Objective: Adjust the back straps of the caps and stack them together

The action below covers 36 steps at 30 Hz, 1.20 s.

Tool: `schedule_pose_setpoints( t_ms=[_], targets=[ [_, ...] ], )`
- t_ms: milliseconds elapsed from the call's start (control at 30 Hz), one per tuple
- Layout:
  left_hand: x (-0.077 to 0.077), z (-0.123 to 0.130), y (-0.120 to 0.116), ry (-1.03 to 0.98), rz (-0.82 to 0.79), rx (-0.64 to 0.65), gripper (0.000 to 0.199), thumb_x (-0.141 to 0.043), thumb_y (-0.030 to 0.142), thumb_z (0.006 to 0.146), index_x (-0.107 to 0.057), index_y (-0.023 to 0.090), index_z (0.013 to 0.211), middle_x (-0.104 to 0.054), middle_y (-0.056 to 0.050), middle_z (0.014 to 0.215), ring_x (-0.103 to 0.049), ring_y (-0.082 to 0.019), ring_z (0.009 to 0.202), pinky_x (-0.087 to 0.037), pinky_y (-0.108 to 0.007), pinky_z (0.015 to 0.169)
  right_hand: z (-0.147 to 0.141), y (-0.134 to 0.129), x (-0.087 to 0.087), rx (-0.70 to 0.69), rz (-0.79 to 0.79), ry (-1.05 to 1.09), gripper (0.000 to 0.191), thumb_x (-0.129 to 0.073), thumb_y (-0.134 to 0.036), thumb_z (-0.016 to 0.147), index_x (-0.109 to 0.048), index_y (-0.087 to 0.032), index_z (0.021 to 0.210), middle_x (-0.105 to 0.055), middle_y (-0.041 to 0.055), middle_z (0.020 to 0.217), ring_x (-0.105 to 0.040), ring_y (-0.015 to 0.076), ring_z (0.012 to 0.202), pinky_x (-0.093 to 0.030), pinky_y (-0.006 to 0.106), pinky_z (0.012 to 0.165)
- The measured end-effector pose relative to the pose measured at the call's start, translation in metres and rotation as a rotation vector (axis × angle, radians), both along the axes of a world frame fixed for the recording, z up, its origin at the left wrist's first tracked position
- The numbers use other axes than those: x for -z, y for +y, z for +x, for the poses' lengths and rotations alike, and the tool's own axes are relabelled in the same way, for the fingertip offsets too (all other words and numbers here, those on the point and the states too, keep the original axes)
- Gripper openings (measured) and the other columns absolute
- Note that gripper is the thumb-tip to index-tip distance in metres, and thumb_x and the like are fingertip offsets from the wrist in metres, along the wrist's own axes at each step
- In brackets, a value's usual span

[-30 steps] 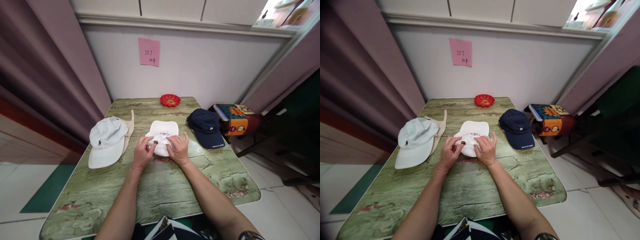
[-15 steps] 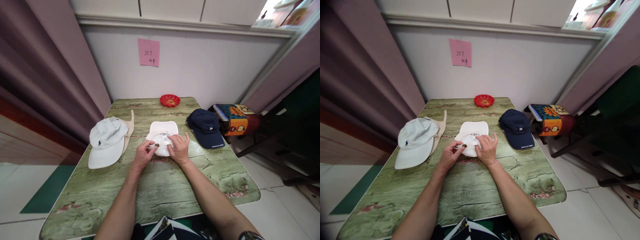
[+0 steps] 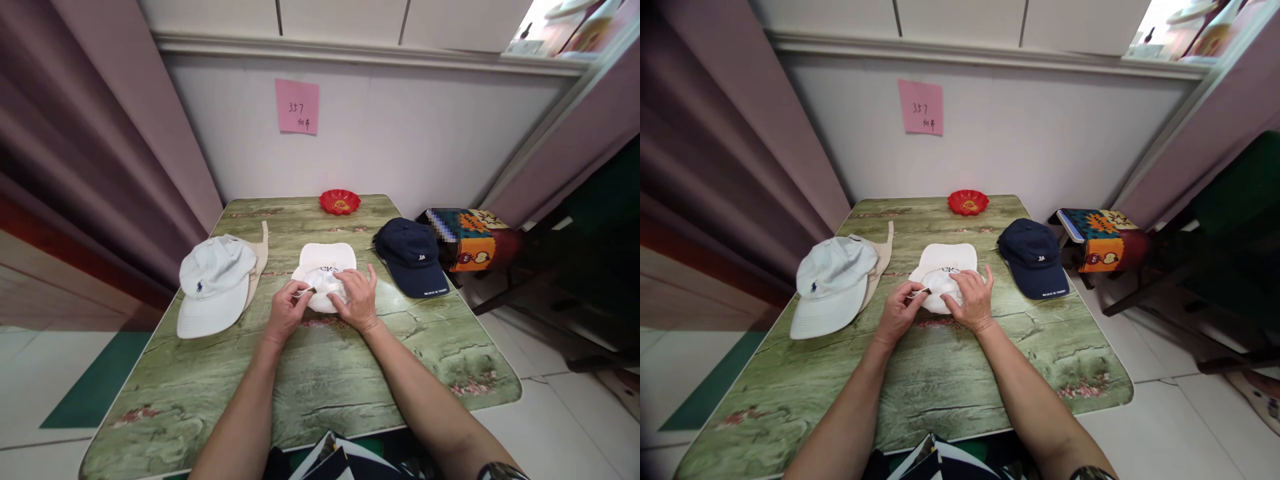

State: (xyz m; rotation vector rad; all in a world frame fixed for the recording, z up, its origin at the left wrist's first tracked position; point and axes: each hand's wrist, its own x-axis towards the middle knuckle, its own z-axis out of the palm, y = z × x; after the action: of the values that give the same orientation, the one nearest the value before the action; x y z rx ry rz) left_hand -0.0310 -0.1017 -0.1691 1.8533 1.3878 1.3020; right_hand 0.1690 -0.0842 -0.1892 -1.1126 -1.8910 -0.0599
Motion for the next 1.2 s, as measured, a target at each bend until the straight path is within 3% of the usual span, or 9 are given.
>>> schedule_pose_setpoints(
  t_ms=[133, 267, 333, 433, 600, 733, 833, 1033, 1200],
  targets=[
    [-0.002, -0.003, 0.002, 0.096, 0.155, -0.116, 0.009, -0.063, 0.03, 0.084, -0.064, 0.022, 0.083, -0.066, -0.008, 0.104, -0.061, -0.024, 0.097, -0.046, -0.04, 0.091, 0.005, 0.007, 0.005, 0.075, -0.03, 0.076, 0.029, -0.047, -0.038, 0.097, -0.063, -0.022, 0.115, -0.072, 0.0053, 0.101, -0.063, 0.0223, 0.104, -0.013, 0.05, 0.117],
    [-0.004, -0.005, 0.002, 0.155, 0.223, -0.108, 0.008, -0.06, 0.03, 0.085, -0.062, 0.023, 0.083, -0.061, -0.01, 0.133, -0.047, -0.031, 0.131, -0.023, -0.055, 0.114, 0.011, 0.015, 0.013, 0.132, -0.085, 0.179, 0.028, -0.041, -0.03, 0.1, -0.068, -0.022, 0.097, -0.071, 0.0016, 0.087, -0.063, 0.0179, 0.09, -0.02, 0.045, 0.113],
    [-0.003, -0.005, 0.002, 0.139, 0.202, -0.033, 0.007, -0.057, 0.029, 0.087, -0.061, 0.023, 0.085, -0.068, -0.008, 0.119, -0.052, -0.029, 0.127, -0.018, -0.055, 0.116, 0.013, 0.018, 0.014, 0.134, -0.101, 0.198, 0.033, -0.04, -0.03, 0.1, -0.066, -0.022, 0.081, -0.069, 0.0001, 0.079, -0.062, 0.0166, 0.083, -0.023, 0.044, 0.112],
    [-0.002, -0.004, 0.001, 0.12, 0.2, 0.0, 0.007, -0.057, 0.028, 0.086, -0.062, 0.023, 0.085, -0.072, -0.005, 0.096, -0.063, -0.025, 0.104, -0.024, -0.053, 0.115, 0.013, 0.016, 0.012, 0.145, -0.075, 0.202, 0.035, -0.041, -0.032, 0.101, -0.061, -0.021, 0.074, -0.067, 0.0001, 0.075, -0.062, 0.0163, 0.08, -0.024, 0.044, 0.111],
    [-0.005, -0.002, 0.0, 0.209, 0.149, 0.02, 0.012, -0.063, 0.035, 0.084, -0.07, 0.024, 0.083, -0.069, -0.004, 0.08, -0.06, -0.025, 0.089, -0.034, -0.047, 0.103, 0.007, 0.005, 0.001, 0.013, 0.043, 0.044, 0.026, -0.047, -0.041, 0.097, -0.065, -0.023, 0.102, -0.072, 0.0041, 0.097, -0.063, 0.0219, 0.103, -0.014, 0.05, 0.118],
    [0.0, 0.002, 0.0, 0.324, 0.103, 0.061, 0.013, -0.07, 0.038, 0.08, -0.073, 0.026, 0.084, -0.071, -0.004, 0.084, -0.06, -0.027, 0.099, -0.026, -0.05, 0.106, 0.001, -0.001, -0.003, -0.09, 0.028, -0.096, 0.029, -0.057, -0.047, 0.092, -0.065, -0.024, 0.109, -0.073, 0.0027, 0.1, -0.063, 0.0222, 0.104, -0.008, 0.052, 0.12],
    [0.008, 0.002, 0.002, 0.324, 0.109, 0.049, 0.007, -0.068, 0.033, 0.081, -0.07, 0.026, 0.083, -0.073, -0.004, 0.091, -0.06, -0.028, 0.107, -0.019, -0.054, 0.108, 0.002, 0.001, -0.002, -0.068, -0.018, -0.104, 0.031, -0.057, -0.049, 0.092, -0.066, -0.024, 0.108, -0.073, 0.0037, 0.099, -0.063, 0.0216, 0.1, -0.008, 0.052, 0.119],
    [0.01, -0.001, 0.004, 0.267, 0.12, 0.084, 0.01, -0.064, 0.034, 0.085, -0.068, 0.024, 0.084, -0.072, -0.005, 0.091, -0.062, -0.027, 0.102, -0.029, -0.049, 0.104, 0.009, 0.004, -0.003, -0.054, -0.013, -0.08, 0.026, -0.056, -0.047, 0.094, -0.067, -0.024, 0.09, -0.072, 0.0012, 0.086, -0.064, 0.0186, 0.089, -0.01, 0.051, 0.119],
    [0.003, 0.003, 0.002, 0.228, 0.127, 0.103, 0.014, -0.068, 0.038, 0.083, -0.066, 0.024, 0.08, -0.07, -0.004, 0.085, -0.061, -0.025, 0.093, -0.039, -0.043, 0.094, 0.002, -0.002, -0.008, -0.143, 0.013, -0.115, 0.021, -0.059, -0.044, 0.092, -0.069, -0.026, 0.097, -0.073, 0.0001, 0.087, -0.064, 0.0188, 0.094, -0.008, 0.051, 0.12]
  ],
)
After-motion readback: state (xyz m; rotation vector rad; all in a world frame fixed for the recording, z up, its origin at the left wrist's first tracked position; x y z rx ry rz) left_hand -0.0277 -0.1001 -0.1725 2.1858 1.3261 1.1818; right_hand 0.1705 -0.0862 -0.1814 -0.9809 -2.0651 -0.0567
